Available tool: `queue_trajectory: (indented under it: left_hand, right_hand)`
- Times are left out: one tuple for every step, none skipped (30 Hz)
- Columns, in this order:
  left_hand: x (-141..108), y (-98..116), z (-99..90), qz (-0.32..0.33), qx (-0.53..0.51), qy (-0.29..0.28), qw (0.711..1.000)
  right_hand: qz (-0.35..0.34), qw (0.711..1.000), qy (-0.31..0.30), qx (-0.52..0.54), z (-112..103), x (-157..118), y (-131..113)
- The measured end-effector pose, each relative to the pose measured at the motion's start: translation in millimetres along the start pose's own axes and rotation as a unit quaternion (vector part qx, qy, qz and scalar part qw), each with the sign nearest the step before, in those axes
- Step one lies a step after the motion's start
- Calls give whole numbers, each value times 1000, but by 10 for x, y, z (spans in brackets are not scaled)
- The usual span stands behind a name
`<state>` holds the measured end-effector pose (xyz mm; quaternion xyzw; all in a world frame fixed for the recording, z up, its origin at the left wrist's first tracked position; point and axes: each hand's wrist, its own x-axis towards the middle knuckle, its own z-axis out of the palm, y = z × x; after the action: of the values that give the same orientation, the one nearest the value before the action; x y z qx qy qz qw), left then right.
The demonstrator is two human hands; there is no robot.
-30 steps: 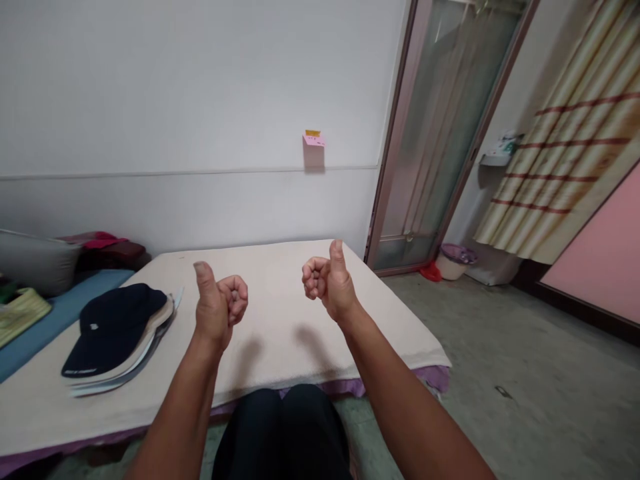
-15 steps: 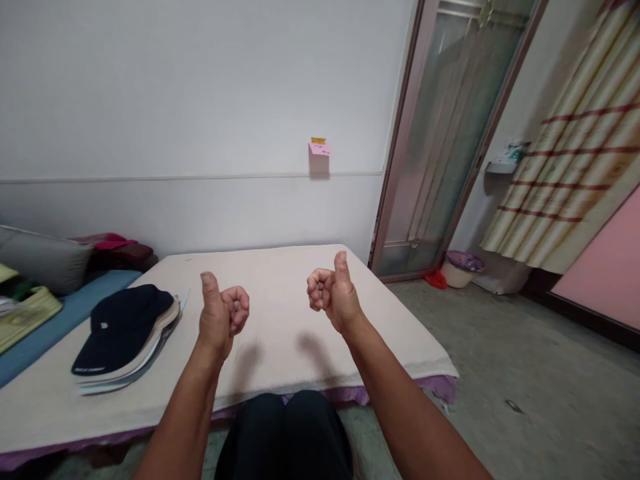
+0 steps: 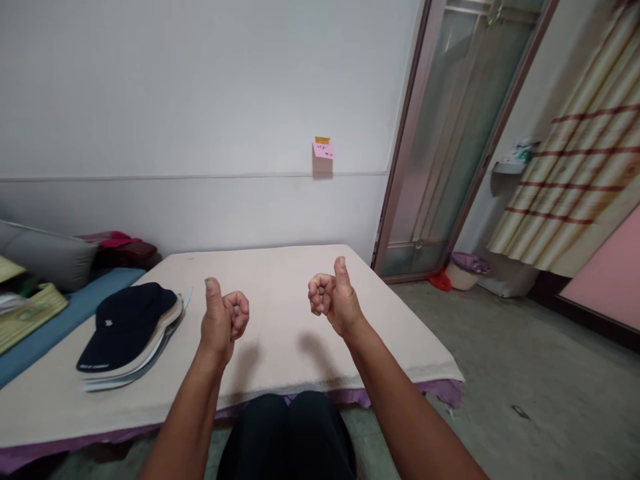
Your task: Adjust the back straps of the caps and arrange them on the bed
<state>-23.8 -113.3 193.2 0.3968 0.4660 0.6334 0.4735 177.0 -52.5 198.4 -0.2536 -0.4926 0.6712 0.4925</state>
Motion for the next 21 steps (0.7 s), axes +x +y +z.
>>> queue_trajectory:
  left_hand:
    - [13, -64, -16, 2, 9, 11, 1000]
    - [25, -152, -35, 4, 21, 27, 999]
    - [34, -267, -59, 5, 37, 47, 998]
    - [38, -405, -91, 3, 51, 69, 996]
    - [35, -564, -133, -4, 59, 83, 995]
    - [26, -737, -189, -15, 64, 96, 993]
    - [10, -915, -261, -32, 70, 106, 991]
    - [-12, -1090, -350, -51, 76, 120, 989]
    - [-40, -1254, -457, -72, 81, 137, 985]
    - [-71, -1399, -581, -91, 84, 158, 980]
    - [-104, -1519, -720, -109, 87, 179, 974]
    - [-137, -1613, -872, -124, 88, 201, 968]
    - [-168, -1677, -1034, -135, 90, 223, 961]
    - [-195, -1715, -1201, -143, 92, 245, 955]
    - [-216, -1727, -1373, -148, 94, 263, 949]
    - [-229, -1718, -1545, -151, 97, 282, 942]
    - [-234, -1693, -1717, -154, 101, 300, 936]
    - [-231, -1655, -1886, -155, 105, 319, 929]
    - [-220, -1610, -2051, -156, 109, 339, 921]
    - [-204, -1561, -2210, -154, 114, 361, 913]
    - [-184, -1511, -2361, -148, 119, 384, 904]
  right_hand:
    - [-2, 1000, 3, -12, -31, 23, 74]
    - [-6, 999, 12, -38, -69, 48, 174]
    - [-6, 997, 21, -74, -111, 68, 302]
    - [0, 990, 47, -132, -156, 77, 459]
    - [9, 975, 81, -207, -199, 69, 640]
    - [18, 966, 97, -239, -239, 36, 842]
    - [24, 959, 107, -261, -273, -27, 1058]
    - [30, 950, 117, -286, -303, -122, 1282]
    - [33, 942, 125, -310, -330, -245, 1506]
    - [37, 935, 128, -330, -357, -389, 1723]
    - [40, 928, 129, -348, -386, -542, 1927]
    - [35, 917, 128, -375, -417, -688, 2112]
    - [-3, 884, 112, -455, -451, -816, 2273]
    - [-26, 850, 86, -520, -485, -914, 2406]
    - [-36, 824, 64, -562, -517, -978, 2511]
    - [-36, 805, 48, -590, -545, -1007, 2586]
    - [-33, 789, 40, -612, -567, -1008, 2636]
    - [-29, 779, 36, -625, -584, -988, 2666]
    - [-26, 771, 36, -635, -596, -957, 2680]
    - [-26, 766, 37, -641, -604, -923, 2686]
    - [-28, 764, 37, -644, -609, -893, 2688]
